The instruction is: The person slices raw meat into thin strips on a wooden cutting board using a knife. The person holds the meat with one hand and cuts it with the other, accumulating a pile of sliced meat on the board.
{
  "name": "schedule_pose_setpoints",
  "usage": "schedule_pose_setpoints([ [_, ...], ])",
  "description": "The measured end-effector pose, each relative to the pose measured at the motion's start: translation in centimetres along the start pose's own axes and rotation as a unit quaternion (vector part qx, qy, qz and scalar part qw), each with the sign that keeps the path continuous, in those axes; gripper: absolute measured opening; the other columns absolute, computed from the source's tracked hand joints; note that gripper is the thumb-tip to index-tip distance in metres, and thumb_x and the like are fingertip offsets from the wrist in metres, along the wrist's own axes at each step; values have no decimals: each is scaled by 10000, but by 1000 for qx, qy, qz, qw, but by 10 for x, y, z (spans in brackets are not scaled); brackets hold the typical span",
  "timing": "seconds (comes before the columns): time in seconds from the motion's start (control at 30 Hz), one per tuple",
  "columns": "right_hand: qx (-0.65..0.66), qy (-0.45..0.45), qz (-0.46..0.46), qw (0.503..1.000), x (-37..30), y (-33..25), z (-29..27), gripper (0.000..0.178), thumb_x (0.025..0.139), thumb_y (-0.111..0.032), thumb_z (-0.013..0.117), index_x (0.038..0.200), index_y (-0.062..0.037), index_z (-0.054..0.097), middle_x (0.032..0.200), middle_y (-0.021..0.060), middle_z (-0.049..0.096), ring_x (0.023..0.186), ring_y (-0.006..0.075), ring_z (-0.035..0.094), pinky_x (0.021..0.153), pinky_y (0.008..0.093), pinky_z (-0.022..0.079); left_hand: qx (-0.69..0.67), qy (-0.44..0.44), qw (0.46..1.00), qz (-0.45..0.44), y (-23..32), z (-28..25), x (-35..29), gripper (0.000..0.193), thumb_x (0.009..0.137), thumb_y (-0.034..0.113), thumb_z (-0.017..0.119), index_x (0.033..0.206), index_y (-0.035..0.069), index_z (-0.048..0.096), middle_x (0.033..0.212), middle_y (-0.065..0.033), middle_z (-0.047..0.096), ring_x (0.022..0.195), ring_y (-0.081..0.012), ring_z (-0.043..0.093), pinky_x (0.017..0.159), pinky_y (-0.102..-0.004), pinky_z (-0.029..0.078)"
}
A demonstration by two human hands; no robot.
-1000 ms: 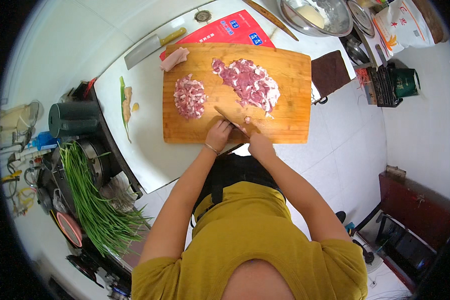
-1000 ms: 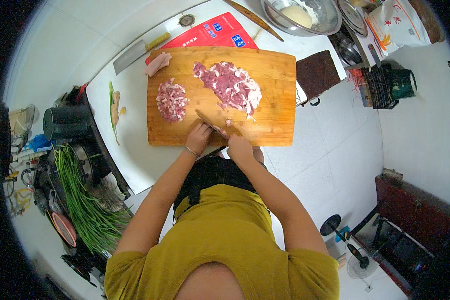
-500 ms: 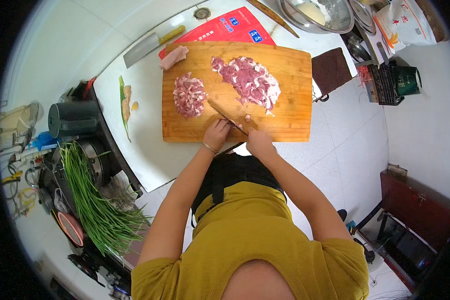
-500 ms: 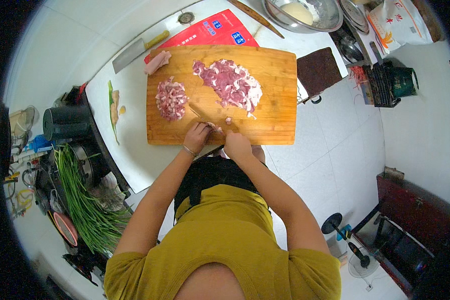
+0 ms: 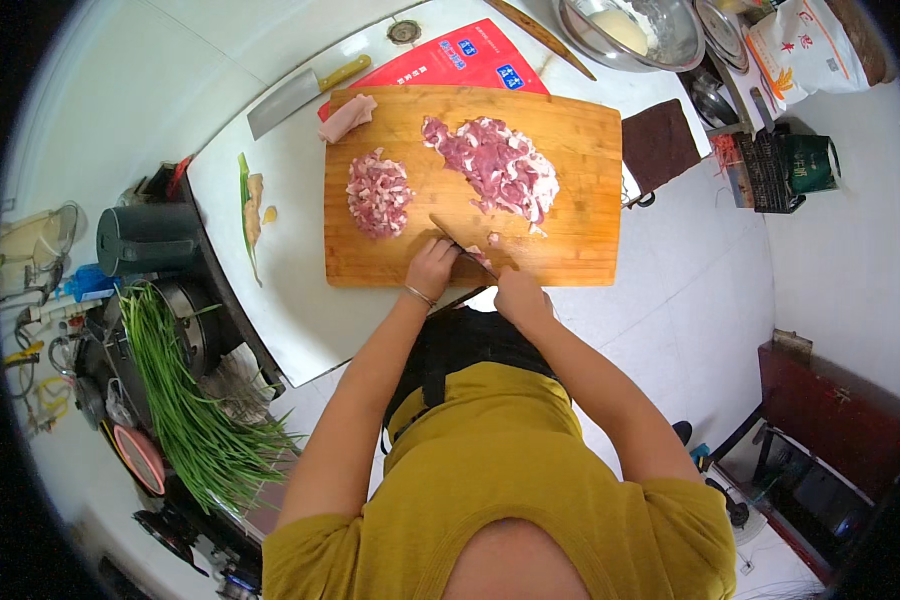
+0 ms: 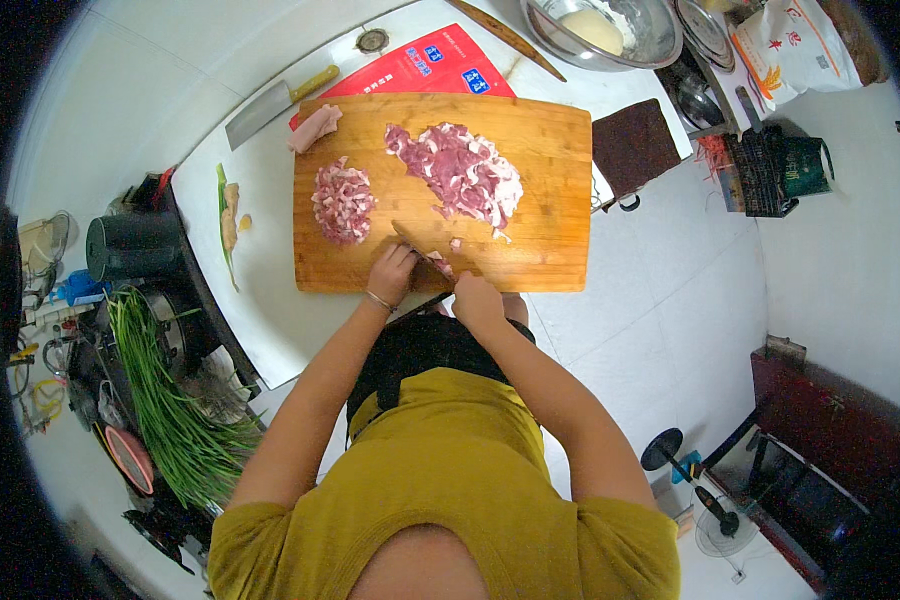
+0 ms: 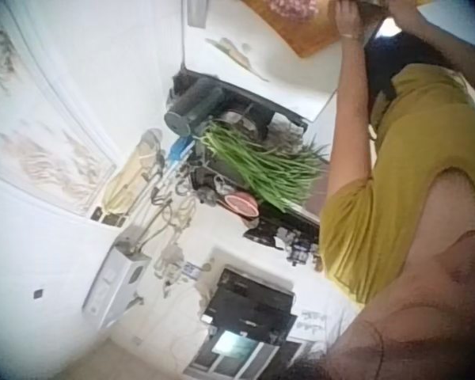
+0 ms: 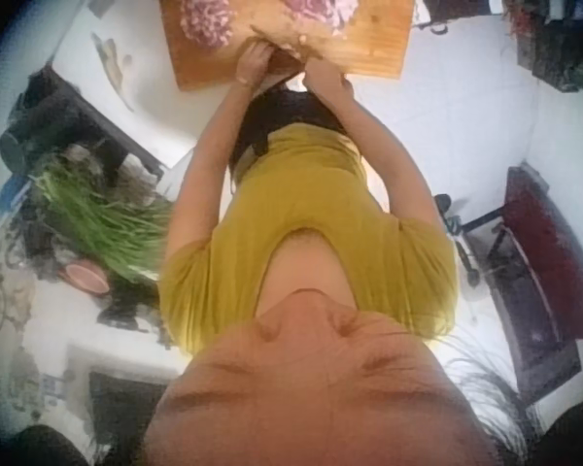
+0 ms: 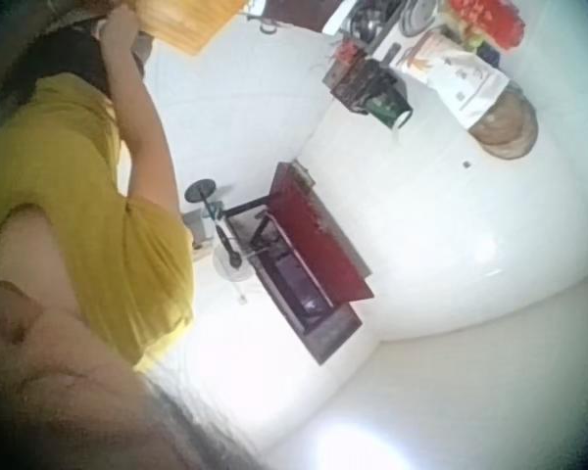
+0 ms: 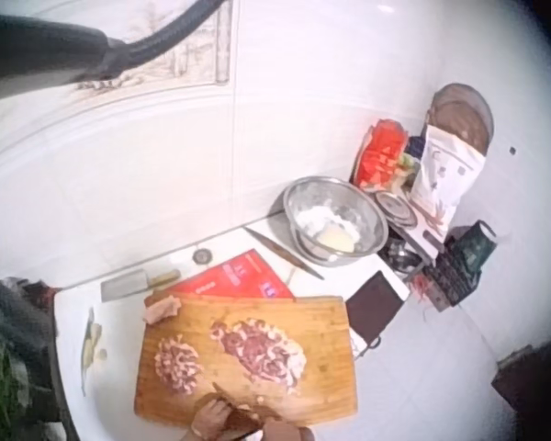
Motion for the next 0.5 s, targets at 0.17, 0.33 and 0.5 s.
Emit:
schedule_pose_setpoints([
  [0.17, -28, 18, -46, 998, 40, -24, 4, 188, 761, -111, 553, 913, -10, 597, 884, 229, 629, 830, 363, 634, 731, 450, 512, -15, 1, 1000, 11, 6, -2, -1, 210, 712, 56, 526, 902, 33, 613, 929, -83, 587, 839, -242, 555, 750, -318, 475],
  [0.33, 32, 36, 17, 999, 54, -26, -23, 207, 773, -126, 547, 939, -13, 595, 888, 236, 630, 871, 362, 629, 748, 444, 513, -32, 4, 999, 10, 7, -11, 2, 207, 710, 48, 549, 906, 49, 614, 937, -72, 586, 855, -239, 560, 757, -322, 477],
  [0.5, 33, 65, -15, 997, 31, -3, -32, 205, 768, -123, 545, 935, -10, 578, 828, 232, 635, 785, 372, 636, 692, 454, 513, -33, 8, 999, -6, 9, -11, 1, 211, 711, 43, 552, 911, 50, 617, 933, -65, 584, 841, -237, 554, 748, -320, 477],
])
Point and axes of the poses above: each hand's wrist, its own x-axis towards the middle knuckle, its own z-axis out of the palm, y = z × x, the point moved 2 cm from there along x, towards the middle knuckle
